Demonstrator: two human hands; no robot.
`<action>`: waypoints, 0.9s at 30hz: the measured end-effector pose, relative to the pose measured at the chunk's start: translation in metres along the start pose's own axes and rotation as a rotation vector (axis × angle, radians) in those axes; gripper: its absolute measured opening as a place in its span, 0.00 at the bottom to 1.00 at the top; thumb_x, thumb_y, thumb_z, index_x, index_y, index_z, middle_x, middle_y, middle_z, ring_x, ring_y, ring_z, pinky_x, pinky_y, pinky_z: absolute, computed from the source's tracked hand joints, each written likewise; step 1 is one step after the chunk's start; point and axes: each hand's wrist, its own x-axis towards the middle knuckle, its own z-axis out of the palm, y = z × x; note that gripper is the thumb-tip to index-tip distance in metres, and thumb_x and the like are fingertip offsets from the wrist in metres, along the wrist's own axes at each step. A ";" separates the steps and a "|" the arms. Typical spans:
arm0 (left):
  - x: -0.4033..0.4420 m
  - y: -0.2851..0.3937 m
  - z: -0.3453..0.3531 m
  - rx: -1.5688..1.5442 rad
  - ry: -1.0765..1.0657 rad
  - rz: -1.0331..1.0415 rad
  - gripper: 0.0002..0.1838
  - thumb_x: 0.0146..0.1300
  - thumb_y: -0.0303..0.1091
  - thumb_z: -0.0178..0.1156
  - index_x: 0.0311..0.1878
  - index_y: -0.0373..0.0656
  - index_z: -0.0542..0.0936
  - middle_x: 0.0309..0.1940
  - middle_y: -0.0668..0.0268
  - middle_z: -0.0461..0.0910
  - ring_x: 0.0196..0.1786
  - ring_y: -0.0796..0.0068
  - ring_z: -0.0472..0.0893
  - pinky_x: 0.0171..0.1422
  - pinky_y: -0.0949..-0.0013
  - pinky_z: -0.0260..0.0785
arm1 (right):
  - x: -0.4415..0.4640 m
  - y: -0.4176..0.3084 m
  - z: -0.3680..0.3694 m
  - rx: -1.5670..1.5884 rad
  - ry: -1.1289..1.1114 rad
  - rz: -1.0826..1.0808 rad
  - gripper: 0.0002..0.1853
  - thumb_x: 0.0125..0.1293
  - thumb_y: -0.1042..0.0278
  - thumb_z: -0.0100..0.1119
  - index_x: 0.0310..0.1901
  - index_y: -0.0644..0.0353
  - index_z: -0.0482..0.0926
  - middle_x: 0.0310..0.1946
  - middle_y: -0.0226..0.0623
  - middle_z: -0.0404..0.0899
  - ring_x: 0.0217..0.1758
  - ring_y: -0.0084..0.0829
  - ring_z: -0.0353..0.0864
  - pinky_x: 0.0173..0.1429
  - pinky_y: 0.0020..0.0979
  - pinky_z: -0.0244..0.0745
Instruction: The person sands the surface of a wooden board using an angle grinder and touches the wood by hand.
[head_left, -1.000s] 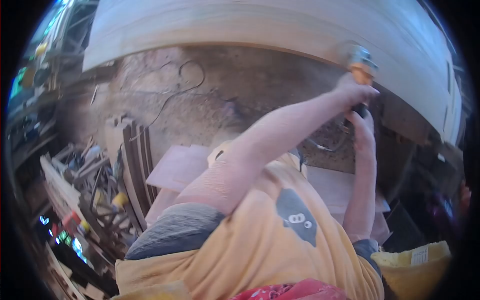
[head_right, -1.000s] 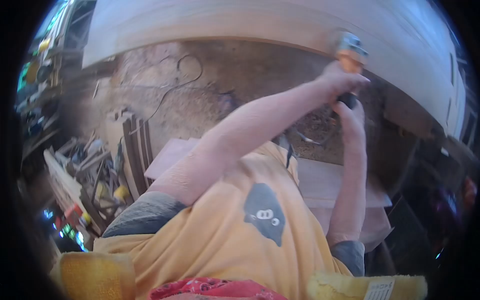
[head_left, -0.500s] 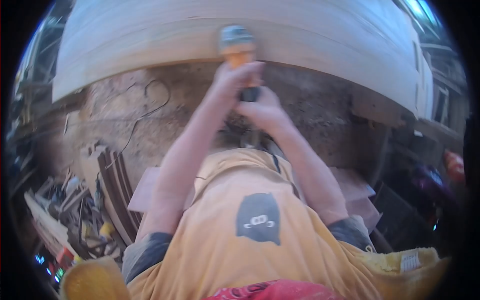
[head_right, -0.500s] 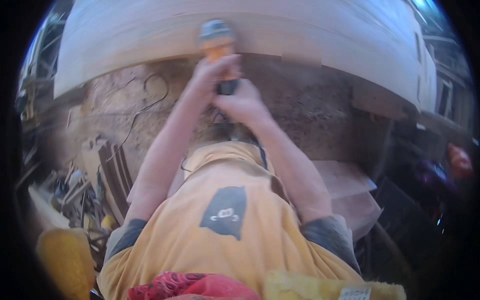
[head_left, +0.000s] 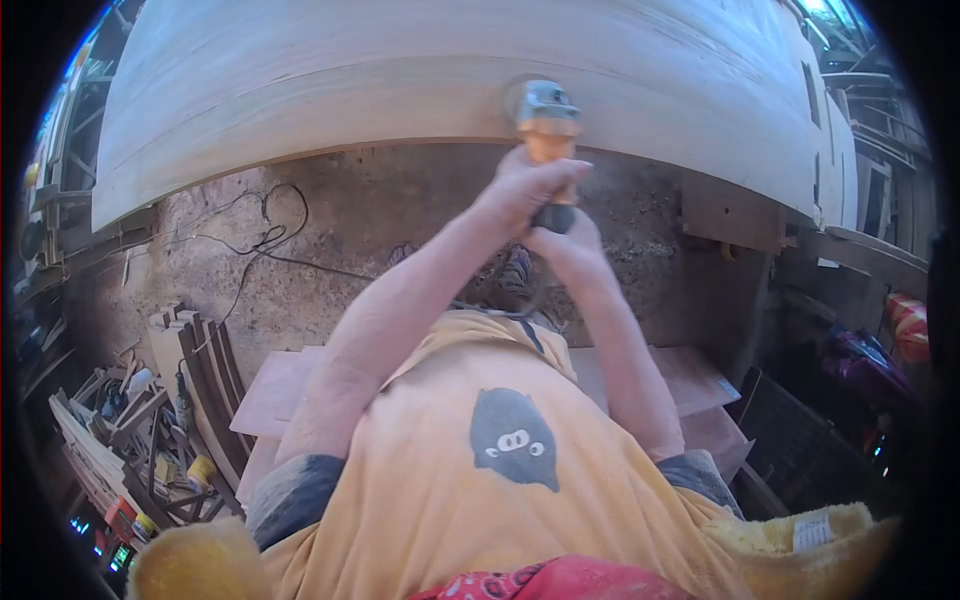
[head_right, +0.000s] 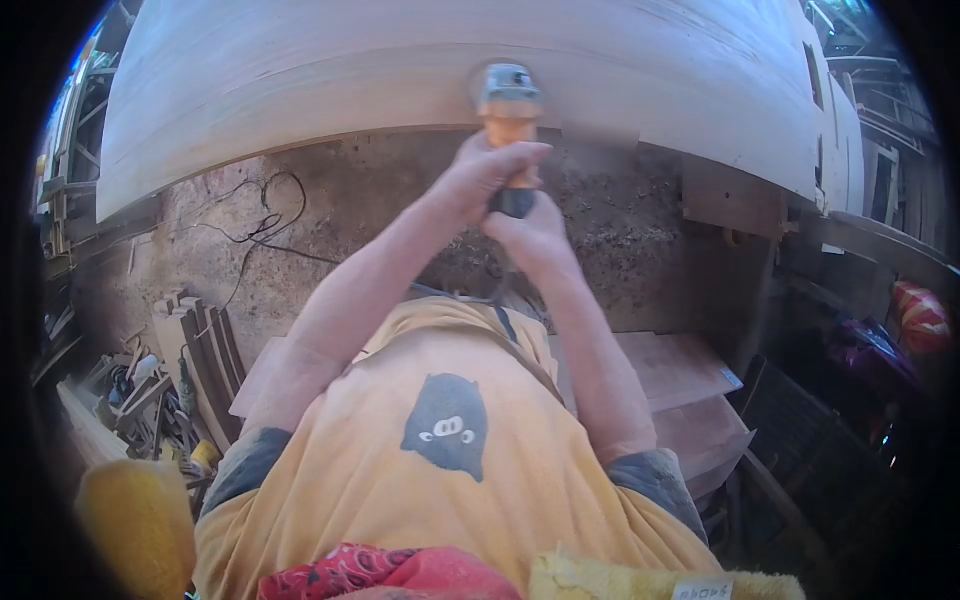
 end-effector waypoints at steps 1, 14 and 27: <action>0.012 -0.015 0.028 0.011 0.006 -0.010 0.20 0.60 0.36 0.78 0.50 0.42 0.78 0.35 0.70 0.80 0.35 0.78 0.81 0.40 0.70 0.77 | -0.001 0.011 -0.029 0.021 0.042 0.026 0.19 0.56 0.62 0.74 0.48 0.60 0.83 0.40 0.28 0.84 0.45 0.24 0.83 0.46 0.31 0.78; 0.102 -0.057 0.136 0.051 -0.003 -0.034 0.20 0.53 0.35 0.79 0.46 0.44 0.81 0.36 0.68 0.83 0.35 0.76 0.82 0.40 0.66 0.77 | 0.023 0.022 -0.152 0.180 0.126 -0.016 0.20 0.56 0.62 0.71 0.50 0.59 0.83 0.39 0.29 0.81 0.40 0.25 0.81 0.44 0.31 0.75; -0.060 0.145 -0.204 -0.249 0.465 0.162 0.19 0.61 0.35 0.77 0.46 0.39 0.76 0.33 0.59 0.80 0.34 0.62 0.85 0.43 0.58 0.84 | 0.097 -0.125 0.194 -0.406 -0.488 -0.124 0.28 0.45 0.53 0.75 0.45 0.64 0.85 0.35 0.41 0.88 0.41 0.31 0.88 0.47 0.32 0.82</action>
